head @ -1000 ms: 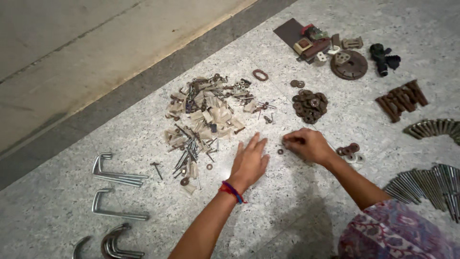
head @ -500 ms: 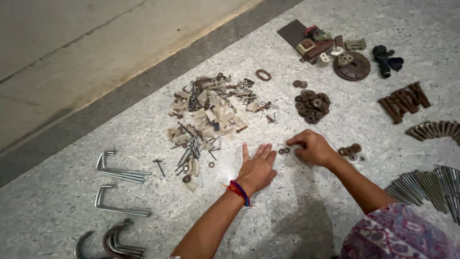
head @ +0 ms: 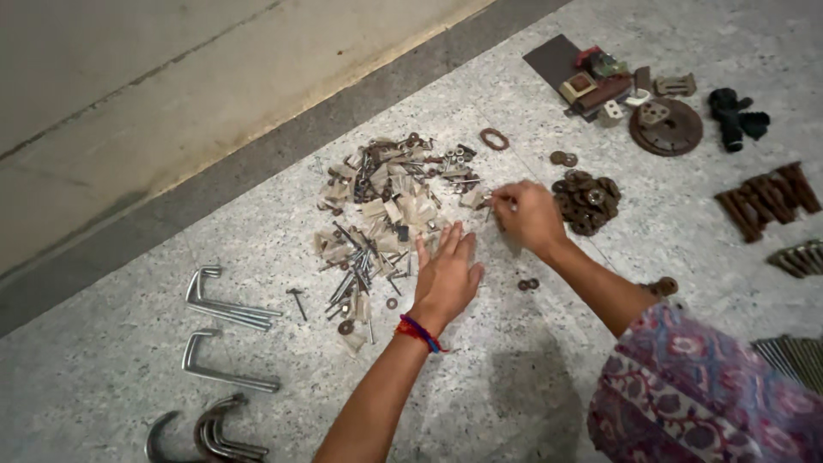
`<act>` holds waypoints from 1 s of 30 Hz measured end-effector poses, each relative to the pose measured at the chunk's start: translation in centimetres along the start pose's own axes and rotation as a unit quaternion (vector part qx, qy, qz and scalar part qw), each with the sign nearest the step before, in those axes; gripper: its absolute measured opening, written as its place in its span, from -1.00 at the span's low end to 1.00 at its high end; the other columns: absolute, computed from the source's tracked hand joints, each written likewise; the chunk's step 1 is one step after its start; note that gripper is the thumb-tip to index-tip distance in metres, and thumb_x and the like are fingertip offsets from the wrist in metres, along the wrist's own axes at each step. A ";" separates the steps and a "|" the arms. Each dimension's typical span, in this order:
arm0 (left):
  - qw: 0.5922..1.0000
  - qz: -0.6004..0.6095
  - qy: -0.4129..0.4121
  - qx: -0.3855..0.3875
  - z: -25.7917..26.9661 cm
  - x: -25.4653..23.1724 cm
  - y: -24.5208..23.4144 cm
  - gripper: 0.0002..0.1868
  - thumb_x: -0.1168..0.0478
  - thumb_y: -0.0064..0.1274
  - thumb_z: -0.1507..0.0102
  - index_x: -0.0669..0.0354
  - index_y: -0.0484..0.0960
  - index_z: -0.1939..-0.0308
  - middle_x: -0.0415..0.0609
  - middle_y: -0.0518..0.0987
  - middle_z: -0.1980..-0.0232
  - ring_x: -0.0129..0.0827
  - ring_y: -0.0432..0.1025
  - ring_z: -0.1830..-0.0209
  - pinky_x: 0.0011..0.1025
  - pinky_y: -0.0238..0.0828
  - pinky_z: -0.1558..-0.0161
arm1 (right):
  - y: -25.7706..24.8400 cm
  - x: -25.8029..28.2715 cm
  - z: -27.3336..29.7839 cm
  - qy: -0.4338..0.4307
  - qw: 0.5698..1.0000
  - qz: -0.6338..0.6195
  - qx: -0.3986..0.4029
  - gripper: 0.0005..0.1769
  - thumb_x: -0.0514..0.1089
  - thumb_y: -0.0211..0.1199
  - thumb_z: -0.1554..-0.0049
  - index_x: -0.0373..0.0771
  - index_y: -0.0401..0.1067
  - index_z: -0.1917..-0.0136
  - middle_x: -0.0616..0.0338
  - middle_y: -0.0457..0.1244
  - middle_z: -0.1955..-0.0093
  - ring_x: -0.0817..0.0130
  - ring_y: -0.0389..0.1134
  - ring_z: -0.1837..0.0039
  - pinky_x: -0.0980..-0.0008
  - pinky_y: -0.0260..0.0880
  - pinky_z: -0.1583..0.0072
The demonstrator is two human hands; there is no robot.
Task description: The person sorts a mixed pile of small hardware items on a tiled floor. They separate metal hooks, nails, screws, washers, and plastic wall anchors into distinct piles by hand.
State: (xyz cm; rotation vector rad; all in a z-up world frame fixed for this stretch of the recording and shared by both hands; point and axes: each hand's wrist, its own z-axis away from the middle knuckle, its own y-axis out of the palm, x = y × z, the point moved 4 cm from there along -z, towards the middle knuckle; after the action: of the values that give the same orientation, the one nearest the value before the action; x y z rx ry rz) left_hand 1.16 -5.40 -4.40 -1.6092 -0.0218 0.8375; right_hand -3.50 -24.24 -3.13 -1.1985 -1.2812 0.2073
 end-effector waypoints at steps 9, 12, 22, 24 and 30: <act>0.998 0.030 -0.030 -0.047 -1.1 1.5 -0.8 -0.41 0.09 0.05 -0.30 0.21 0.38 -0.38 0.21 0.20 -0.56 -0.04 0.05 -0.59 0.32 -0.30 -0.48 | 4.2 -0.8 -8.1 -0.102 0.991 0.084 0.020 -0.62 -0.19 0.30 -0.09 -0.08 0.55 -0.20 -0.16 0.32 -0.15 -0.14 0.30 -0.25 0.03 0.33 -0.25; 0.997 0.040 -0.038 -0.055 -1.4 2.0 -0.9 -0.42 0.11 0.06 -0.27 0.21 0.40 -0.35 0.20 0.22 -0.56 -0.03 0.06 -0.60 0.30 -0.30 -0.48 | 5.6 -1.0 -9.5 -0.120 0.980 0.149 0.059 -0.35 -0.26 0.26 -0.01 0.04 0.45 -0.38 -0.22 0.21 -0.26 -0.17 0.24 -0.28 0.04 0.33 -0.21; 0.996 0.054 -0.063 -0.042 -1.4 3.2 -1.5 -0.44 0.14 0.06 -0.27 0.20 0.41 -0.34 0.19 0.20 -0.56 -0.05 0.02 -0.61 0.23 -0.36 -0.52 | 4.4 0.9 -12.8 -0.089 0.952 0.244 0.163 -0.60 -0.02 0.28 -0.16 0.17 0.46 -0.28 0.02 0.23 -0.20 0.03 0.25 -0.35 0.10 0.37 -0.26; 0.996 0.054 -0.064 -0.040 -1.3 3.4 -1.7 -0.42 0.14 0.06 -0.26 0.21 0.39 -0.36 0.18 0.18 -0.57 -0.05 0.02 -0.60 0.22 -0.39 -0.51 | 4.0 1.2 -12.8 -0.081 0.947 0.253 0.178 -0.59 -0.01 0.27 -0.16 0.18 0.45 -0.29 0.03 0.23 -0.19 0.02 0.25 -0.35 0.08 0.38 -0.24; 0.997 0.038 -0.064 -0.031 -1.3 3.2 -2.0 -0.42 0.14 0.05 -0.28 0.20 0.38 -0.37 0.18 0.18 -0.57 -0.06 -0.01 -0.62 0.20 -0.39 -0.52 | 4.1 1.0 -12.3 -0.083 0.947 0.246 0.190 -0.61 0.04 0.26 -0.19 0.17 0.46 -0.30 0.04 0.26 -0.17 0.02 0.30 -0.31 0.05 0.41 -0.22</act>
State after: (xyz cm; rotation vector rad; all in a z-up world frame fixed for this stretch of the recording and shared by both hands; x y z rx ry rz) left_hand 5.00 -4.54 -4.27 -1.6199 -0.0786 1.0057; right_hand 8.69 -28.68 -3.49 -1.1578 -1.0005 0.8964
